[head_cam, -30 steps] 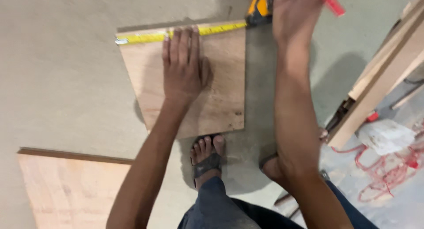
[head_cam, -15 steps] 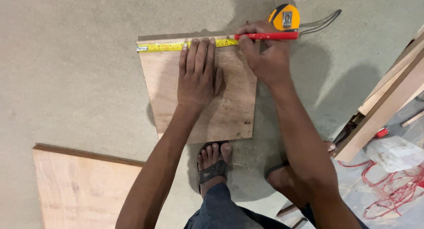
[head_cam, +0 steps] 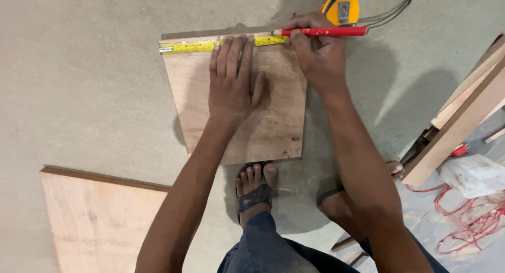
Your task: The person measures and marks a wooden plank with a tape measure and pencil, then uses a jigsaw to cut along the marked line. The person repeats the process on another plank.
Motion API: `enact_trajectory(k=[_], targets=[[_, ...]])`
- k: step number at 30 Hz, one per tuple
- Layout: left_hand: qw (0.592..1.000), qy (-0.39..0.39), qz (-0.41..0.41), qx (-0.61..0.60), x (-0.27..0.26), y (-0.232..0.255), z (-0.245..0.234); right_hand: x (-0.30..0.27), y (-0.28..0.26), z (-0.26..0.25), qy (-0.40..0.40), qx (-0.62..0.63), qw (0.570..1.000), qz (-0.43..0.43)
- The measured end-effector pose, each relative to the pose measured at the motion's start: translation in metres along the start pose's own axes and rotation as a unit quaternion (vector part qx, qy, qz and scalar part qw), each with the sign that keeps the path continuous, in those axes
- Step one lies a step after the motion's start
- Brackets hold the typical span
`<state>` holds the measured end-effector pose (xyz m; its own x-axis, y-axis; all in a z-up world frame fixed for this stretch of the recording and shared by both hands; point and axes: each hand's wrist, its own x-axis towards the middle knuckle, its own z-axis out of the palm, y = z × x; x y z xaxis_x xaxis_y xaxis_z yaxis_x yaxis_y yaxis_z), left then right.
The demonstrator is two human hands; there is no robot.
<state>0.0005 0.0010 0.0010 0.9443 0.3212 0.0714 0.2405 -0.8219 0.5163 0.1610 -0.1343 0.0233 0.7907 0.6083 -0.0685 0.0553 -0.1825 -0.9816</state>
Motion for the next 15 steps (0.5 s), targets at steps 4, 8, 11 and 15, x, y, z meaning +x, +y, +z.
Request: enact_trajectory(k=[4, 8, 11, 15], targets=[[1.0, -0.01, 0.0, 0.003, -0.0018, -0.0012, 0.0007, -0.001, -0.0013, 0.0014, 0.0, 0.0, 1.0, -0.005], [1.0, -0.016, -0.002, 0.019, -0.0006, -0.0015, 0.0052, -0.0024, -0.0038, 0.0057, -0.003, -0.012, 1.0, -0.012], [1.0, -0.009, 0.0, 0.029, -0.0008, -0.0008, 0.006, -0.0007, -0.0066, 0.0096, 0.004, -0.088, 0.995, -0.046], [0.999, -0.007, 0.001, 0.035, 0.0003, 0.0008, 0.003, -0.0014, -0.0057, 0.0085, 0.014, -0.182, 0.98, -0.082]])
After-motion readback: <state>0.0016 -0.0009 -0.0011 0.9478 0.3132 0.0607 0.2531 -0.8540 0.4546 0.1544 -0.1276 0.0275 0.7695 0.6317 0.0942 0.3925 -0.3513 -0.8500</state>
